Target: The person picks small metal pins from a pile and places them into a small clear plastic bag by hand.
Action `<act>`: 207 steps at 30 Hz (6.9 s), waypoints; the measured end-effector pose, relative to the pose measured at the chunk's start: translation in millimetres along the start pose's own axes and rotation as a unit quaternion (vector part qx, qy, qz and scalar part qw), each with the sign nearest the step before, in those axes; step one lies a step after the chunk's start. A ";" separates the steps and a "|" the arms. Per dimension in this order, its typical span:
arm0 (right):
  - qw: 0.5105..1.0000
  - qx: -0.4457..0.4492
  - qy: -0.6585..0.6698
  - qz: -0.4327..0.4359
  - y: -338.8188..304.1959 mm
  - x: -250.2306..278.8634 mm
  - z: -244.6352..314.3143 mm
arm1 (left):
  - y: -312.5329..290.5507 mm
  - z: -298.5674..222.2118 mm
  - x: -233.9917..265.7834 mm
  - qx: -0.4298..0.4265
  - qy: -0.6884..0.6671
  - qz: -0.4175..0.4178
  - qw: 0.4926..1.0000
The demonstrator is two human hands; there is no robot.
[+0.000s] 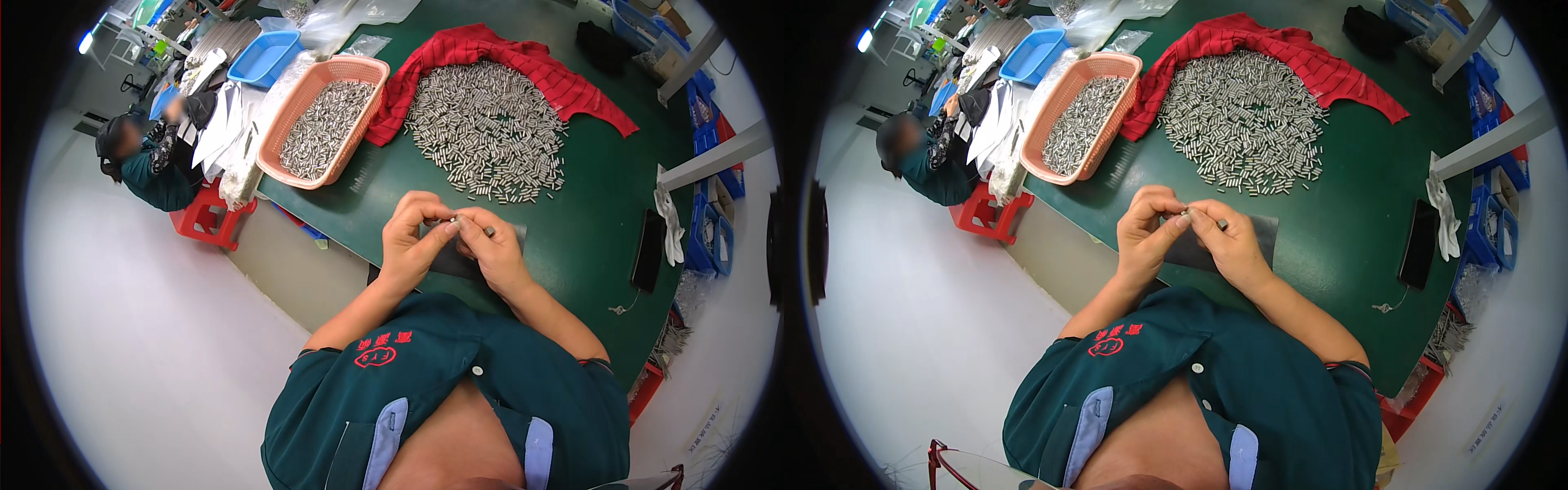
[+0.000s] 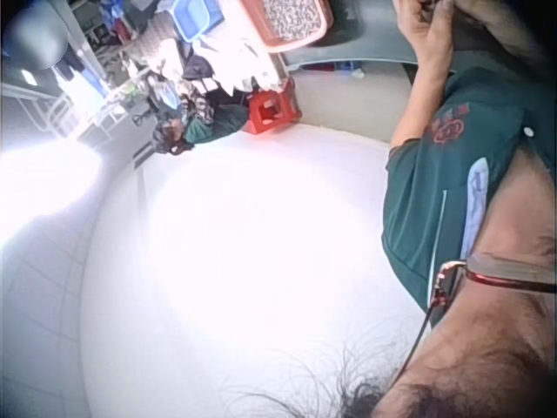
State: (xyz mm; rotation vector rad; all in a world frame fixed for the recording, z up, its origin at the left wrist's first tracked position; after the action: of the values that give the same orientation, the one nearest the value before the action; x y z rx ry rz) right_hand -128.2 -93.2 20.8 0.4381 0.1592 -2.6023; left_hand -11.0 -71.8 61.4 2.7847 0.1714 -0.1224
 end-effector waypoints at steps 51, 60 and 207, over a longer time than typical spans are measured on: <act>0.954 -0.003 0.296 -0.045 60.4 28.2 -17.5 | -10.1 45.3 14.2 0.006 0.401 0.072 0.913; 0.966 -0.005 0.254 -0.039 59.6 20.6 -16.2 | -12.8 49.1 14.6 -0.001 0.401 0.065 0.914; 0.962 0.087 -0.255 -0.044 10.7 10.0 29.6 | 20.0 9.9 -0.7 0.026 0.108 0.162 0.980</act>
State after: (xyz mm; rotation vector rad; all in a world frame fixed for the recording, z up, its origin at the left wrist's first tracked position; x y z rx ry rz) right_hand -139.5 -112.7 45.0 -0.1960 -0.2308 -2.7303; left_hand -9.6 -94.0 59.0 2.8283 -0.2361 0.2613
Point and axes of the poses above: each hand's wrist, its own y-axis towards the middle knuckle, its own x-axis out of the back of the hand, z = x × y, the point moved 8 cm from there along y, towards the middle knuckle, and after that the axes turned 6 degrees about -y, right-handed, at the moved point
